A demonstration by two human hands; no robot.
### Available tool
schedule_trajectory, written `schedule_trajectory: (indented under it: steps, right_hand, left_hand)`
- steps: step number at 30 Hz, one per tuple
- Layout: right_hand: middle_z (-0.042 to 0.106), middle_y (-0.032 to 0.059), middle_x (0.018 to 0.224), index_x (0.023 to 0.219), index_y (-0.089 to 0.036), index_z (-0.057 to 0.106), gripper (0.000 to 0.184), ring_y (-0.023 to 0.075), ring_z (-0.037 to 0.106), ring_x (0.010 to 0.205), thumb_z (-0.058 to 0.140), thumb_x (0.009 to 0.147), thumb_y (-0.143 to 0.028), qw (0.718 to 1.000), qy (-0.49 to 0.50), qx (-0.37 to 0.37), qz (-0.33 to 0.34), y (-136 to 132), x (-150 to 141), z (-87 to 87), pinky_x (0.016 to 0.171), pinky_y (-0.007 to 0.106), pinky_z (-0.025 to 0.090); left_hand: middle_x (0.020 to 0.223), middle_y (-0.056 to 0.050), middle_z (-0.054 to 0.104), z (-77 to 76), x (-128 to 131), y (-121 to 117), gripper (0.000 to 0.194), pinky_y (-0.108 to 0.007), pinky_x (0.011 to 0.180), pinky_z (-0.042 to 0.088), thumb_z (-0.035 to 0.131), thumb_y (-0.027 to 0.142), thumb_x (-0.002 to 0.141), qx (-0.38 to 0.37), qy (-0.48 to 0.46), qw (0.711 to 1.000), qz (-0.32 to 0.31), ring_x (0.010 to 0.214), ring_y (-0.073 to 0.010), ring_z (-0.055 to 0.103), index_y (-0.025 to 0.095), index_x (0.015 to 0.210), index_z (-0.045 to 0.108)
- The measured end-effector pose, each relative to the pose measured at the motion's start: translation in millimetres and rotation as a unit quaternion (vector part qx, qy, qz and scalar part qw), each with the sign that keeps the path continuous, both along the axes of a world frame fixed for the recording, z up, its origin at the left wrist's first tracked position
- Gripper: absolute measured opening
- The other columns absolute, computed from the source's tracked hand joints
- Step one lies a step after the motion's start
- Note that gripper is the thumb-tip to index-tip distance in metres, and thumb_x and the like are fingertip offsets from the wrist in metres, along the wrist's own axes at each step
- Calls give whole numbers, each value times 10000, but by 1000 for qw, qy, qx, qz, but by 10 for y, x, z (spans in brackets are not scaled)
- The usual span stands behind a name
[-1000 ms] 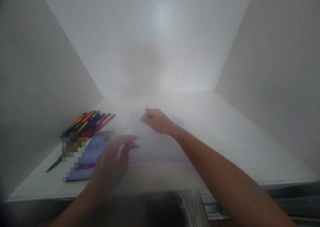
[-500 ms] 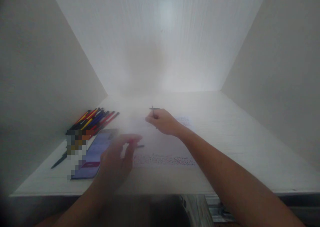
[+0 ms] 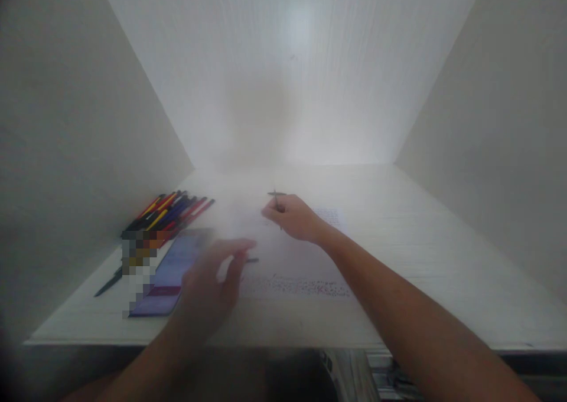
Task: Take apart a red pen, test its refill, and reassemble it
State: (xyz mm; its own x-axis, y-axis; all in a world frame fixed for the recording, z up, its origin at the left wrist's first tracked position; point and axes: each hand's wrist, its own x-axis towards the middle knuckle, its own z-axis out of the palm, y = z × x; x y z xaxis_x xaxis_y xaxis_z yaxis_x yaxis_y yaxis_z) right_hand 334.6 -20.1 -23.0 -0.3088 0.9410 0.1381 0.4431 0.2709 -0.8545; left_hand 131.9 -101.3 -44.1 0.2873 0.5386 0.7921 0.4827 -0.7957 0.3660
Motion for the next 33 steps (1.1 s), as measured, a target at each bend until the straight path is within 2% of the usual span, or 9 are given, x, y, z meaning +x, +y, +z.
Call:
schedule_trajectory:
  steps: [10, 13, 14, 15, 18, 20, 24, 29, 33]
  right_hand:
    - [502, -17, 605, 759, -191, 597, 231, 121, 420, 582, 566, 903, -369, 1000, 3, 8, -4, 18, 8, -37, 536, 289, 292]
    - [488, -25, 592, 753, -191, 585, 235, 118, 414, 569, 566, 901, -373, 1000, 5, 7, -7, 24, 12, -42, 529, 286, 284]
    - [485, -28, 588, 751, -192, 581, 236, 116, 409, 562, 565, 901, -374, 1000, 5, 6, -8, 24, 13, -43, 526, 285, 282]
    - [482, -31, 584, 751, -192, 578, 236, 114, 404, 554, 564, 901, -374, 1000, 5, 4, -7, 24, 13, -43, 524, 285, 280]
    - [478, -35, 577, 752, -192, 577, 235, 112, 403, 543, 567, 897, -376, 1000, 5, 1, -9, 20, 10, -38, 520, 287, 281]
    - [485, -32, 584, 755, -191, 582, 234, 114, 415, 550, 570, 895, -379, 1000, 5, -1, -13, 17, 6, -32, 522, 287, 285]
    - [489, -31, 590, 765, -186, 595, 253, 113, 422, 552, 573, 893, -403, 1000, 2, -7, -17, 22, 1, -33, 527, 284, 291]
    - [491, -36, 594, 772, -178, 609, 277, 110, 423, 548, 580, 880, -432, 1000, 3, -4, -17, 33, 8, -54, 536, 281, 306]
    - [516, -24, 615, 780, -177, 622, 292, 113, 438, 557, 577, 884, -446, 1000, -5, -10, -12, 21, 13, -48, 538, 280, 319]
  left_hand:
    - [993, -48, 698, 3, 14, -21, 149, -285, 778, 546, 530, 146, 952, -91, -38, 995, 15, 882, -157, 662, 209, 1046, 627]
    - [971, -53, 707, 30, 21, 3, 147, -307, 738, 568, 545, 203, 956, -190, -132, 973, -20, 810, -167, 673, 221, 1078, 624]
    - [960, -53, 711, 43, 18, 25, 170, -307, 711, 576, 556, 229, 956, -242, -184, 952, -45, 768, -164, 674, 224, 1116, 612]
    - [948, -50, 716, 56, 10, 52, 209, -302, 685, 581, 578, 250, 950, -304, -247, 917, -80, 726, -158, 672, 227, 1157, 595]
    - [938, -39, 723, 80, -48, 151, 287, -263, 635, 584, 641, 280, 923, -452, -411, 770, -184, 654, -130, 668, 226, 1194, 565]
    - [947, -44, 724, 84, -102, 204, 229, -221, 639, 583, 633, 272, 929, -499, -468, 694, -224, 672, -113, 680, 213, 1145, 586]
    - [926, -42, 727, 102, -179, 246, 138, -148, 663, 579, 525, 214, 989, -535, -517, 622, -242, 718, -82, 697, 184, 1054, 644]
    - [836, -42, 721, 176, -185, 249, 294, -120, 616, 576, 393, 138, 1035, -576, -606, 492, -244, 652, -68, 691, 146, 959, 677]
    - [867, -66, 721, 203, -168, 249, 312, -154, 641, 595, 382, 137, 1039, -576, -622, 467, -253, 695, -93, 707, 125, 933, 675]
